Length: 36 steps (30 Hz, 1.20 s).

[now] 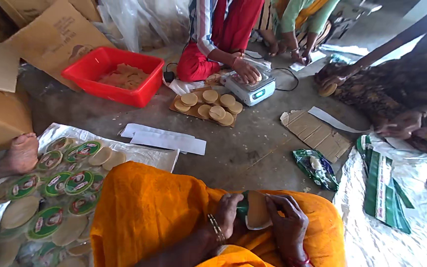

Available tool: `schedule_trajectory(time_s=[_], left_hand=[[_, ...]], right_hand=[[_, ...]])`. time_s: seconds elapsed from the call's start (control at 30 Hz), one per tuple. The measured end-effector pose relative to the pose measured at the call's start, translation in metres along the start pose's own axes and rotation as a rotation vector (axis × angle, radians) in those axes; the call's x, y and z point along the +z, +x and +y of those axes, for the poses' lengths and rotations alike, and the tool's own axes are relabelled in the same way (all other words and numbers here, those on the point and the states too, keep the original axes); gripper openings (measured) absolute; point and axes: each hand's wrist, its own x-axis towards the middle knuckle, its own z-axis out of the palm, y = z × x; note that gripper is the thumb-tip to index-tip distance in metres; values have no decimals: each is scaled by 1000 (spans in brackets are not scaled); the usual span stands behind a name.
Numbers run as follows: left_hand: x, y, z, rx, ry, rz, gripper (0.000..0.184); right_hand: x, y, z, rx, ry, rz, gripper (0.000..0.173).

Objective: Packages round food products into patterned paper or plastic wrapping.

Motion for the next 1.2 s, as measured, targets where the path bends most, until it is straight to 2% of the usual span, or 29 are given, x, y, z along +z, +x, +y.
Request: schedule_trajectory(time_s=[0.2,0.27,0.33,0.4,0.47,0.53,0.63,0.8,0.93,1.1,1.2], left_hand=[[-22,3,6,-4,235,-39,21],[-22,5,11,39,211,-26,15],[-20,8,19,56,106,17,14],[-15,13,32,75,-33,83,17],[-8,19,46,117,-160,154,20],[-2,26,57,187,-265,207,21],[6,42,59,331,-326,266,19],[15,61,49,525,-348,331,17],[15,68,47,686,-287,369,17],[14,75,45,850,-192,405,19],[12,77,46,907,-120,437,20]], right_hand=[[5,17,1,42,51,-70,14],[6,34,-2,87,84,-121,15],[4,53,-6,243,236,-129,24],[5,68,-15,454,451,9,36],[13,70,-28,592,532,113,36],[26,57,-45,686,567,50,37],[54,43,-65,747,656,-1,35],[90,62,-64,850,793,175,22],[100,77,-71,950,861,225,10],[113,85,-73,849,864,314,13],[114,82,-67,678,723,239,3]])
